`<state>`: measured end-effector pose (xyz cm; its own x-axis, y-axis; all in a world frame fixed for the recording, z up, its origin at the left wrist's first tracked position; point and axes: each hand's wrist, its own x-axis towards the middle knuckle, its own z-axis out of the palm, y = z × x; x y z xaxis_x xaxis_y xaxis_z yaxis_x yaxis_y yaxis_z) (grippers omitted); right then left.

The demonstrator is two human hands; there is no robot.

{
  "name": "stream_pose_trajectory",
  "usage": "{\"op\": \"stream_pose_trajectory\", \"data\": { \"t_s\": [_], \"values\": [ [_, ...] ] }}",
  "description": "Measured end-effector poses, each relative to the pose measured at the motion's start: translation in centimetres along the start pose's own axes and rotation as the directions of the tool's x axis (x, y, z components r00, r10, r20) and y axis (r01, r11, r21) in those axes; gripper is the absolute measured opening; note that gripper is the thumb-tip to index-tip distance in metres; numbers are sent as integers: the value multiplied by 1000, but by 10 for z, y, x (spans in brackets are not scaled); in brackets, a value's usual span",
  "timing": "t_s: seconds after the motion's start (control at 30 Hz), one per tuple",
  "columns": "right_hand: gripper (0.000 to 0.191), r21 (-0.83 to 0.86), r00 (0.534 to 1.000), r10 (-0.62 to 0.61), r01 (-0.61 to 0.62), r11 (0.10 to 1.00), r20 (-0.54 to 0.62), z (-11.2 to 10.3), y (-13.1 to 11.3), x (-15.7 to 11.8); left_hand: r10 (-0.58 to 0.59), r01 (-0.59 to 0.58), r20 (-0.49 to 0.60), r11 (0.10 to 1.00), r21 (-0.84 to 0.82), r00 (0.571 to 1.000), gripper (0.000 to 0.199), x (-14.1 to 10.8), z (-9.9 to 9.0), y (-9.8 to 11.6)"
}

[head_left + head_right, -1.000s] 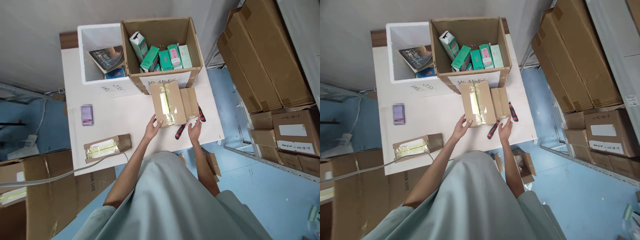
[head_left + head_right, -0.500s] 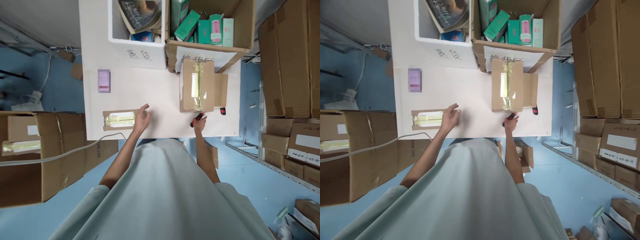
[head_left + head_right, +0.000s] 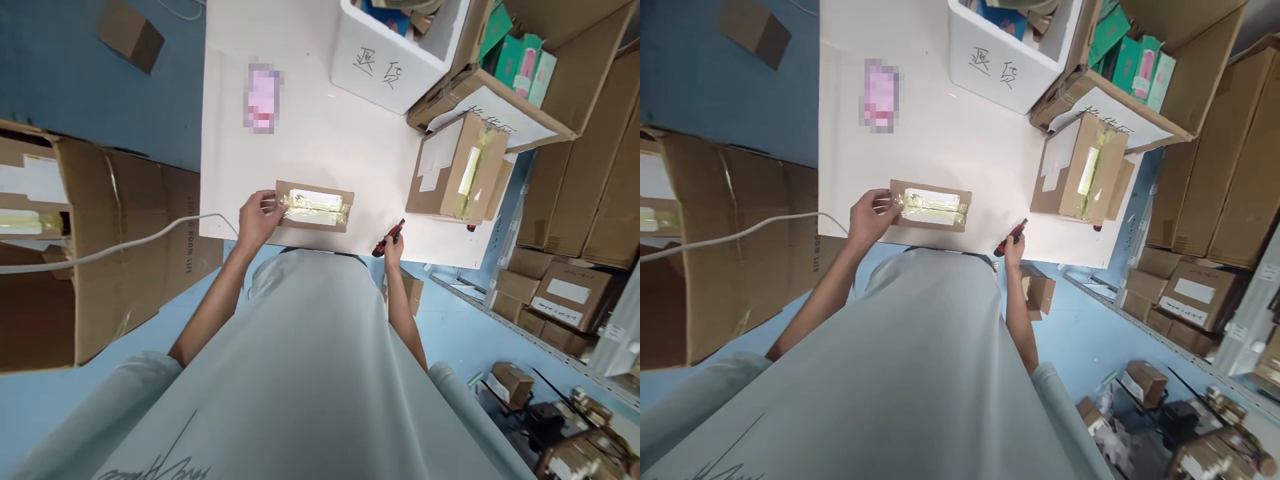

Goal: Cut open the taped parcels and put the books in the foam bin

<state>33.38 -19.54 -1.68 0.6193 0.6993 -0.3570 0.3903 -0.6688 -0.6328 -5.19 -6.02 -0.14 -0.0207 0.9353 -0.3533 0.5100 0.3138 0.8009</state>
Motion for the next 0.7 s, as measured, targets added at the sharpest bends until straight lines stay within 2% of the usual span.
{"op": "stream_pose_trajectory", "data": {
  "t_s": [0.07,0.13,0.23,0.33,0.43,0.53,0.6,0.7],
  "values": [
    [31,105,1000,15,-17,994,26,10,-26,-8,-4,6,37,999,-46,999,43,-3,1,-1],
    [32,163,999,-21,14,987,44,13,-53,-10,1,4,55,995,-97,998,38,-4,6,2],
    [47,79,979,-180,174,982,91,2,-95,-13,48,-28,111,984,-176,993,35,0,18,9],
    [58,-84,915,-337,363,928,222,-14,-137,-19,122,-82,174,972,-219,977,28,3,29,16],
    [59,-268,798,-423,560,784,429,-21,-172,-28,166,-120,219,971,-208,961,27,3,37,21],
    [56,-400,688,-381,692,601,618,-13,-197,-36,194,-160,224,974,-163,955,27,2,39,22],
    [52,-464,645,-320,740,487,694,-3,-208,-41,206,-176,226,974,-144,952,28,1,39,21],
    [50,-522,614,-250,778,349,748,11,-220,-45,221,-196,230,972,-128,948,32,3,39,20]
  ]
}}
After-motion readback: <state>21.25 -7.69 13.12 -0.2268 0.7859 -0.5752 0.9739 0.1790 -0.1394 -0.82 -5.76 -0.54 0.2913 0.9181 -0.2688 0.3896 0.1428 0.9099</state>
